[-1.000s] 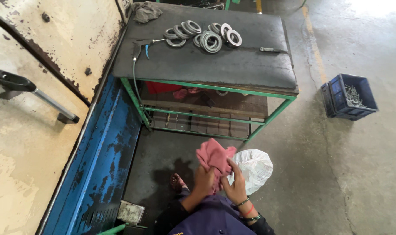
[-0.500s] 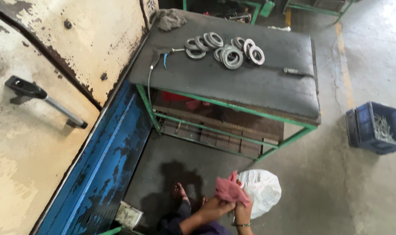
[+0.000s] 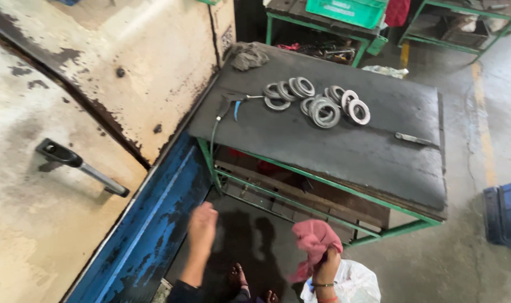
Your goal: The person operates a lathe machine, opening the chuck area and handling machined metal rings. They carry the rings to a workbench, stack them, wipe their hands and the bench with a pink cloth, and return to the machine to retrieve more parts.
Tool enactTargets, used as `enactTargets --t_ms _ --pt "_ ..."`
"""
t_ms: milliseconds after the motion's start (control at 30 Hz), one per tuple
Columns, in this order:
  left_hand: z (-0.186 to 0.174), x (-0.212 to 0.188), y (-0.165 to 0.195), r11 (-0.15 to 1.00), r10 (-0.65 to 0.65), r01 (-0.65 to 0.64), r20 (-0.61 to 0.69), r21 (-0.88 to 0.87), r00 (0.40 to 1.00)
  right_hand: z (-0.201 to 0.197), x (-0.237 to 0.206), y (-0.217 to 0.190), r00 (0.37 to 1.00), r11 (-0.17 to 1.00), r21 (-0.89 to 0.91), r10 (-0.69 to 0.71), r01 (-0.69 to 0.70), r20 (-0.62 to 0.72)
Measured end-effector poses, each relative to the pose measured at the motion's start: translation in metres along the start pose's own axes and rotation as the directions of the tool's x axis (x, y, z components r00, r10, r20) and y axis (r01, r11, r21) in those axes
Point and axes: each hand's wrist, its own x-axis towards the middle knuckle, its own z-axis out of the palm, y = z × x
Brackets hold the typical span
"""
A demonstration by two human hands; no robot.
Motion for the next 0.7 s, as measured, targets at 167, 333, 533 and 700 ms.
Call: enactTargets --t_ms 167,333,533,700 --pt "-0.108 0.076 0.022 0.959 0.179 -0.258 -0.453 -0.117 0.873 0.071 0.024 0.017 0.996 0.988 -0.149 0.042 -0.029 0.084" --pt "-0.178 0.113 0.032 0.915 0.154 -0.335 -0.571 -0.226 0.806 0.144 0.018 0.045 0.936 0.963 -0.264 0.051 0.046 0.348" --pt "-0.206 0.158 0.048 0.81 0.217 -0.401 -0.416 -0.428 0.883 0.163 0.024 0.056 0.904 0.98 -0.188 0.02 0.068 0.427" --pt "-0.197 0.188 0.05 0.774 0.052 -0.284 -0.39 -0.566 0.919 0.137 0.072 0.041 0.955 0.923 -0.321 -0.125 0.212 0.27"
